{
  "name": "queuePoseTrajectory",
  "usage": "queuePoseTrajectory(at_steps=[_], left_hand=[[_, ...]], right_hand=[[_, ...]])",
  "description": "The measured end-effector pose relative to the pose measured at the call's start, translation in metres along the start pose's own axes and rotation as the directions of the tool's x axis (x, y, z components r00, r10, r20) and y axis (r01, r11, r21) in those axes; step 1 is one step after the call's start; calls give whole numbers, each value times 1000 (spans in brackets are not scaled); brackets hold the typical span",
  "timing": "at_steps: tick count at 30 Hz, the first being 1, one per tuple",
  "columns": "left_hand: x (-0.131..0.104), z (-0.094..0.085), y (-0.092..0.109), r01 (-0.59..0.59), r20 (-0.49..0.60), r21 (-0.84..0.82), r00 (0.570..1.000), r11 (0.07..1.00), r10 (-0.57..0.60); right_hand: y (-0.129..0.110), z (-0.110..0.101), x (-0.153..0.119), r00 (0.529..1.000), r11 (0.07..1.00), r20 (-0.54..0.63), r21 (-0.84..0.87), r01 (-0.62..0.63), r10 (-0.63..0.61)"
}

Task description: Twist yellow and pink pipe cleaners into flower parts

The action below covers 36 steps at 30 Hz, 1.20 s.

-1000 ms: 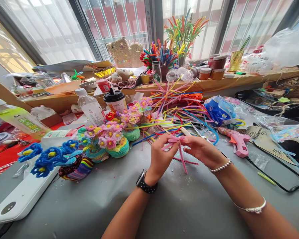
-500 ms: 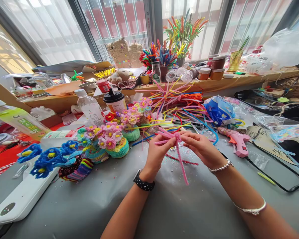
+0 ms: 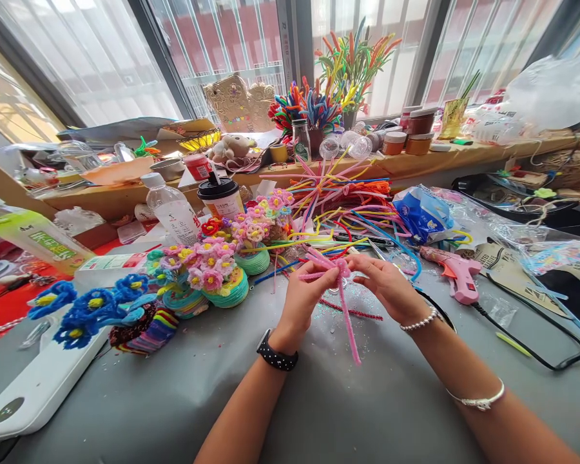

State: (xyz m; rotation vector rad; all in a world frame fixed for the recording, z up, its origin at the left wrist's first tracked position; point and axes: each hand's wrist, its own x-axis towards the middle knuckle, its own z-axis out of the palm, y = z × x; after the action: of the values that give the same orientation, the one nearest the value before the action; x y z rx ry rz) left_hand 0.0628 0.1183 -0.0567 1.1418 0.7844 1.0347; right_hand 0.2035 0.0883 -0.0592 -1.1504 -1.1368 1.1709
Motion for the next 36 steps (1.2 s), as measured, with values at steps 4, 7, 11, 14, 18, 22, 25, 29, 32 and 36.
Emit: queuePoseTrajectory(at_steps=[4,7,11,14,18,22,25,29,32,36], left_hand=[[-1,1,1,-44,40,61,998,997,42],[-1,0,3,-8,74,38,997,999,5],[0,-2,4,54,104,5,993,999,-54],[-1,-3,3,26,82,41,996,999,-30],[-1,-2,6,40,79,-47,996,998,-36],[3,-5,6,92,18,-315,996,945,-91],[6,-6,2,13,-125,-324,991,946,-56],[2,-1,0,-32,-42,-52,999,998,30],[-3,5,1,-34,109,78,994,996,25],[-4,6,0,-122,42,78,992,989,119]], right_hand=[[1,0,2,989,973,-49,-189,130,-142],[-1,0,1,966,914,-33,-332,232,-257],[-4,0,-2,964,905,-25,-352,239,-265],[-4,-1,-3,970,917,-22,-330,222,-243],[-3,-3,-2,970,943,-92,-274,191,-223],[1,-5,2,954,991,-271,-58,120,-132],[4,-6,4,938,986,-341,125,115,-66],[8,-3,5,928,971,-372,218,99,-11],[6,6,1,945,966,-324,255,48,38],[2,16,-6,983,990,-183,137,34,-9]])
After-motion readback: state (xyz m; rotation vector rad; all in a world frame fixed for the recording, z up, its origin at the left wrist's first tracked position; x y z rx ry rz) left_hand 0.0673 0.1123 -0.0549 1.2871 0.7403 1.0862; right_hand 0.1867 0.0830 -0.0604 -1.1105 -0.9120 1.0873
